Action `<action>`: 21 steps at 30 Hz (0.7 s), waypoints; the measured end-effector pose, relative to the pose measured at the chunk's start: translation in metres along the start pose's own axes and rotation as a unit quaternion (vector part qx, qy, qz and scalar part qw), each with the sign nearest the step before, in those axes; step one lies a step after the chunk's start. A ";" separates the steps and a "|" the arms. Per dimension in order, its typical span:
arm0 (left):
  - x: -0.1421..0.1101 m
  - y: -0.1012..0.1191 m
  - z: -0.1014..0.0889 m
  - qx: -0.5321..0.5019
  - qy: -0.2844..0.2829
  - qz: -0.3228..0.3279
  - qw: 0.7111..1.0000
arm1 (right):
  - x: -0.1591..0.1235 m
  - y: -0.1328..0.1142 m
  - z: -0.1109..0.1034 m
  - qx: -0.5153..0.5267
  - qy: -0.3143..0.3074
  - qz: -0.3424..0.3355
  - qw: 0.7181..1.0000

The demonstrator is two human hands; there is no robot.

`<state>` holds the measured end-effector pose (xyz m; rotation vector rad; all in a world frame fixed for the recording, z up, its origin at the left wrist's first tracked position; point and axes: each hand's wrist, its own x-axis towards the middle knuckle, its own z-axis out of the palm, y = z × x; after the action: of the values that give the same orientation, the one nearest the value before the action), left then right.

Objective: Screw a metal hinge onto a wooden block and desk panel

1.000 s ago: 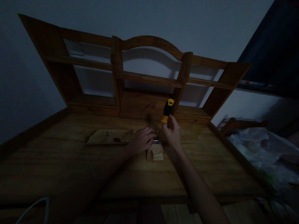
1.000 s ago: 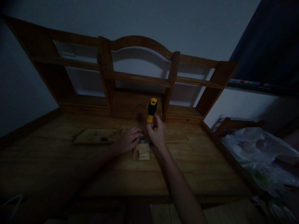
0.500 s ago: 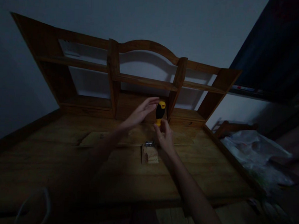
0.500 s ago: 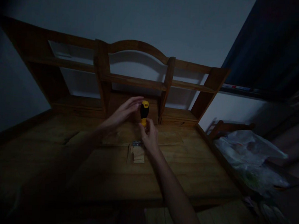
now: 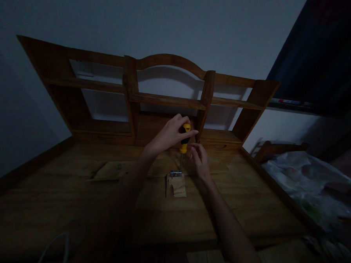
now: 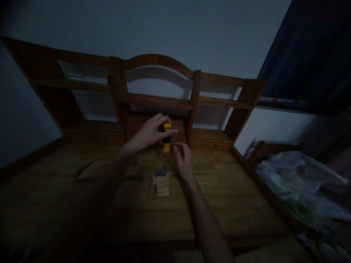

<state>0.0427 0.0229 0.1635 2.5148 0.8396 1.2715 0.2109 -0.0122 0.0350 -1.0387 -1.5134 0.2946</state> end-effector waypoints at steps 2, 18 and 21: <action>0.000 0.001 0.005 -0.010 -0.001 -0.005 1.000 | 0.001 0.009 0.000 -0.026 0.003 0.007 1.000; -0.006 0.009 0.000 0.051 -0.041 0.013 0.998 | -0.007 0.047 0.019 -0.217 -0.116 0.025 0.969; -0.005 0.011 0.001 -0.030 -0.081 0.007 0.996 | -0.007 0.047 0.018 -0.232 -0.125 0.027 0.964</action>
<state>0.0454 0.0117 0.1644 2.5396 0.7377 1.0638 0.2139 0.0160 -0.0073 -1.4559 -1.8350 0.1105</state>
